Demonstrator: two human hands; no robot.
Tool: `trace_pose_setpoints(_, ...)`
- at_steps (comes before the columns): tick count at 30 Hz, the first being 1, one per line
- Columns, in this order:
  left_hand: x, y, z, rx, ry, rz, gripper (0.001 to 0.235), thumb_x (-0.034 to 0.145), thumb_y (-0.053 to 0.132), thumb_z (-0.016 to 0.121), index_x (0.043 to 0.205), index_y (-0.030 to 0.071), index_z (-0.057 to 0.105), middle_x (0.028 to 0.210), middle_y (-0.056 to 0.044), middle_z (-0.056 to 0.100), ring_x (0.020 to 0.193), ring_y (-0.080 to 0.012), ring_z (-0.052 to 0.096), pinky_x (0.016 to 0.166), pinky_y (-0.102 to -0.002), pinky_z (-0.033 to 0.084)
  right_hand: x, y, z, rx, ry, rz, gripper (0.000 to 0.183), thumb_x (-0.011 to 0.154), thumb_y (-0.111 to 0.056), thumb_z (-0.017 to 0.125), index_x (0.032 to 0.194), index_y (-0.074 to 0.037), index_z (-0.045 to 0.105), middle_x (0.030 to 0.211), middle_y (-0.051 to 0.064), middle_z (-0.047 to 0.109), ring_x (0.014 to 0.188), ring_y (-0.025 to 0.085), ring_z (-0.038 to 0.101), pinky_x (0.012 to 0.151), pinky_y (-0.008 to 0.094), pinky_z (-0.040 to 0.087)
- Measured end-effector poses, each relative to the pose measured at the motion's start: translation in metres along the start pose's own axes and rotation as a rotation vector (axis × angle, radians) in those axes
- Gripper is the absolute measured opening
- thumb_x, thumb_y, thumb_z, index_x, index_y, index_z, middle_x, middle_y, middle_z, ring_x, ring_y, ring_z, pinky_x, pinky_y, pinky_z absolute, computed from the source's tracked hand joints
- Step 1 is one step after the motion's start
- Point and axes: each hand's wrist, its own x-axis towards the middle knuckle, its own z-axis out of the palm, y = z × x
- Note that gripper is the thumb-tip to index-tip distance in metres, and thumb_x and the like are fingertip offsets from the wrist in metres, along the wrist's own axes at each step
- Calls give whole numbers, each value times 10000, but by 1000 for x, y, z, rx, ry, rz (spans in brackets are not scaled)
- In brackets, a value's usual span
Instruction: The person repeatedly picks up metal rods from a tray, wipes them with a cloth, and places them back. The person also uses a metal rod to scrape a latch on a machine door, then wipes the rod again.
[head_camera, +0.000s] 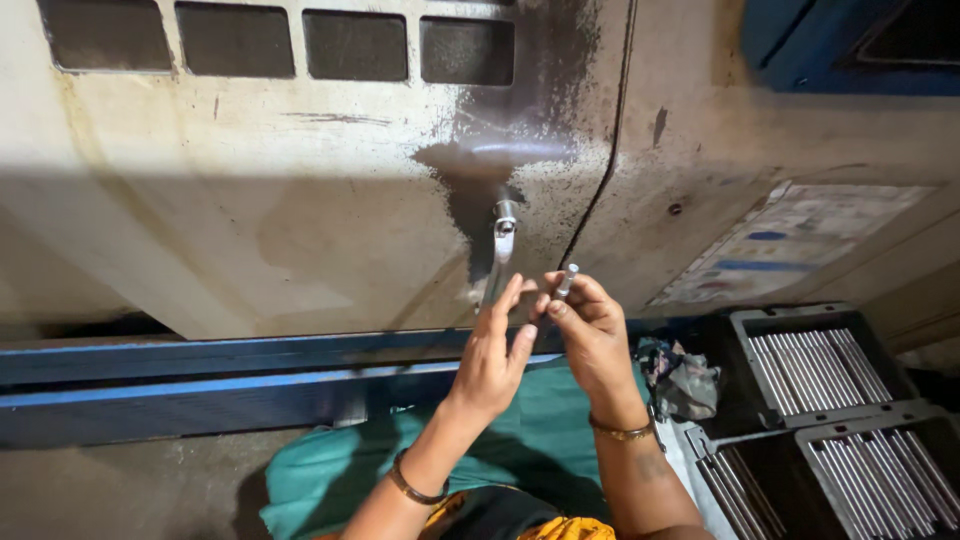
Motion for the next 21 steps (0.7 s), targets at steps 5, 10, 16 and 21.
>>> trace_pose_setpoints(5,-9,-2,1,-178,-94,-241,647,999,68,615,1571,44,312,1272,-175,700,1114,-288,729,931,-394,574,0,6,8,23,1,107,360,951,26,653,1305,59,601,1069,97,715,992,178,686,924,319,556)
trace_pose_setpoints(10,-18,-8,-10,-194,-143,-307,680,983,38,631,1586,76,319,1117,-156,739,1008,-237,736,880,-368,570,5,3,7,83,-61,129,449,949,43,662,1387,47,562,1029,109,704,971,189,681,895,320,550)
trace_pose_setpoints(16,-27,-25,-11,-691,-198,-555,677,1005,72,578,1606,101,267,982,-103,696,878,-161,658,818,-309,554,6,-2,10,162,-112,209,471,945,14,689,1394,53,556,1013,128,709,942,206,691,837,337,566)
trace_pose_setpoints(21,-29,-30,-21,-963,-283,-560,655,1019,132,592,1598,75,290,932,-76,655,821,-144,610,763,-294,516,7,-7,10,211,-131,288,475,931,-33,715,1373,50,562,961,154,724,897,249,720,788,357,578)
